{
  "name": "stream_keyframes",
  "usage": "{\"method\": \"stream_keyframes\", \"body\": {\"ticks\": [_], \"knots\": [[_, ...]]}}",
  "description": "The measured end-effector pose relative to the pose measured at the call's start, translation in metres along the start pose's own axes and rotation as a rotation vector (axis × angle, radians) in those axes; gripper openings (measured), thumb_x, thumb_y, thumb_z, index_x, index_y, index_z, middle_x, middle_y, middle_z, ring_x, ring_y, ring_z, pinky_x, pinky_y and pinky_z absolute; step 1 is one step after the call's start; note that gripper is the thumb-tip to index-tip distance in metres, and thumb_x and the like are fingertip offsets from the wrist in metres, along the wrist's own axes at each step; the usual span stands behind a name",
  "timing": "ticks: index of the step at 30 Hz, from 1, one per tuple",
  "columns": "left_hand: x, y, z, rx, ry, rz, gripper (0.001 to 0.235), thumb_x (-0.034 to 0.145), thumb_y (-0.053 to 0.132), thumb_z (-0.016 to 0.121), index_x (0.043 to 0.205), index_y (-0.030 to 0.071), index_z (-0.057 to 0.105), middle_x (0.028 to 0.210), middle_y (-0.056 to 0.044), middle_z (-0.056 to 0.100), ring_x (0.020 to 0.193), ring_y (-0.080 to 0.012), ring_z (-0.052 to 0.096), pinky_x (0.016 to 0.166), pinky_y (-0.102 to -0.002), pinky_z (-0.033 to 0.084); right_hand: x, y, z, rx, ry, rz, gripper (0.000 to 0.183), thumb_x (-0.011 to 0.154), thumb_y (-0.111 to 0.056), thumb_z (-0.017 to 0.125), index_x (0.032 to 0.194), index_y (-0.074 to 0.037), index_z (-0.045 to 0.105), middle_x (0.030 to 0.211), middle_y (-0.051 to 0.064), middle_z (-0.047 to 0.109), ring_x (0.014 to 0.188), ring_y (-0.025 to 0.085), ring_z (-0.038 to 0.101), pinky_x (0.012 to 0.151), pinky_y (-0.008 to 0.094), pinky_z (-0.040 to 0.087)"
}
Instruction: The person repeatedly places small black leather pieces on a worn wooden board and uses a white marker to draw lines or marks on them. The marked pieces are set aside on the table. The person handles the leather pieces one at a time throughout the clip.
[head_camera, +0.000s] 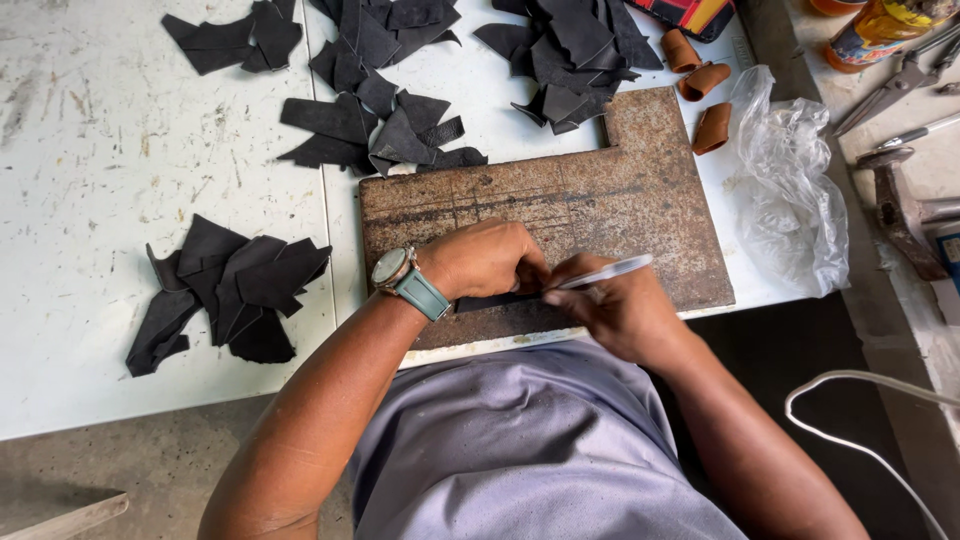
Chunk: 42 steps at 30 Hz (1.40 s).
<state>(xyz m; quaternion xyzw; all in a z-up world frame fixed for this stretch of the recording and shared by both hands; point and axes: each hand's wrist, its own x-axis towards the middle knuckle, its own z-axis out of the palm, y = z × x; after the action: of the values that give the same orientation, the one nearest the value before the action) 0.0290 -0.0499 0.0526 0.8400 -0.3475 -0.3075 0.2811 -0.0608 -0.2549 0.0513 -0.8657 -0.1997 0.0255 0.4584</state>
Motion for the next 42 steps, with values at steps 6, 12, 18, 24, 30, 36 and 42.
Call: {"method": "stream_keyframes", "body": {"ticks": [6, 12, 18, 24, 30, 36, 42], "knots": [[0.000, 0.000, 0.000, 0.093, -0.004, -0.074, 0.034, 0.076, -0.003, 0.066, 0.100, 0.015, 0.080, 0.095, -0.011, 0.078, 0.090, -0.0274, 0.076, 0.080, -0.041, 0.058, 0.009, 0.000, 0.016, -0.009, -0.019, 0.010, 0.015, 0.089, -0.021, 0.077, 0.098, -0.010, 0.071, 0.086, 0.005, 0.078, 0.079, 0.022, 0.078, 0.067, 0.034, 0.060], [0.000, -0.002, 0.000, 0.080, 0.015, -0.025, 0.035, 0.075, -0.003, 0.067, 0.102, 0.015, 0.080, 0.095, -0.013, 0.078, 0.090, -0.0281, 0.076, 0.081, -0.041, 0.059, 0.009, -0.010, 0.016, -0.123, -0.030, -0.026, 0.015, 0.089, -0.020, 0.075, 0.100, -0.011, 0.070, 0.089, 0.007, 0.077, 0.077, 0.027, 0.077, 0.065, 0.037, 0.060], [0.001, -0.003, 0.003, 0.026, 0.013, -0.002, 0.032, 0.077, 0.001, 0.072, 0.103, 0.017, 0.079, 0.096, -0.009, 0.079, 0.090, -0.0248, 0.077, 0.078, -0.039, 0.059, 0.002, -0.018, -0.010, -0.251, -0.078, 0.092, 0.013, 0.092, -0.017, 0.071, 0.102, -0.010, 0.067, 0.090, 0.009, 0.076, 0.077, 0.031, 0.075, 0.066, 0.041, 0.059], [0.003, -0.005, 0.002, -0.053, -0.004, 0.022, 0.032, 0.077, 0.003, 0.073, 0.104, 0.018, 0.079, 0.097, -0.007, 0.079, 0.089, -0.0208, 0.078, 0.078, -0.035, 0.060, -0.001, -0.013, -0.005, -0.031, -0.040, 0.097, 0.012, 0.089, -0.013, 0.074, 0.099, -0.007, 0.070, 0.087, 0.010, 0.076, 0.079, 0.027, 0.077, 0.069, 0.038, 0.060], [-0.001, -0.003, 0.000, 0.067, 0.010, -0.036, 0.032, 0.073, -0.003, 0.068, 0.097, 0.013, 0.079, 0.093, -0.014, 0.077, 0.089, -0.0292, 0.075, 0.079, -0.042, 0.058, 0.009, -0.013, 0.016, -0.051, -0.047, 0.002, 0.015, 0.088, -0.015, 0.075, 0.101, -0.008, 0.071, 0.093, 0.010, 0.077, 0.082, 0.028, 0.077, 0.068, 0.037, 0.060], [-0.005, 0.000, -0.001, 0.086, 0.058, 0.042, 0.033, 0.073, -0.003, 0.065, 0.097, 0.013, 0.080, 0.094, -0.015, 0.076, 0.091, -0.0313, 0.075, 0.082, -0.044, 0.058, 0.006, -0.015, 0.011, -0.158, -0.062, 0.061, 0.018, 0.087, -0.018, 0.074, 0.102, -0.010, 0.068, 0.087, 0.011, 0.075, 0.076, 0.031, 0.075, 0.064, 0.041, 0.058], [-0.026, 0.013, 0.015, 0.096, 0.167, 0.067, 0.031, 0.083, 0.014, 0.076, 0.114, 0.012, 0.076, 0.103, -0.011, 0.071, 0.096, -0.0288, 0.069, 0.087, -0.041, 0.054, -0.011, 0.019, -0.029, -0.045, 0.012, 0.179, 0.016, 0.089, -0.019, 0.072, 0.102, -0.011, 0.067, 0.086, 0.006, 0.077, 0.079, 0.023, 0.074, 0.071, 0.038, 0.058]]}}
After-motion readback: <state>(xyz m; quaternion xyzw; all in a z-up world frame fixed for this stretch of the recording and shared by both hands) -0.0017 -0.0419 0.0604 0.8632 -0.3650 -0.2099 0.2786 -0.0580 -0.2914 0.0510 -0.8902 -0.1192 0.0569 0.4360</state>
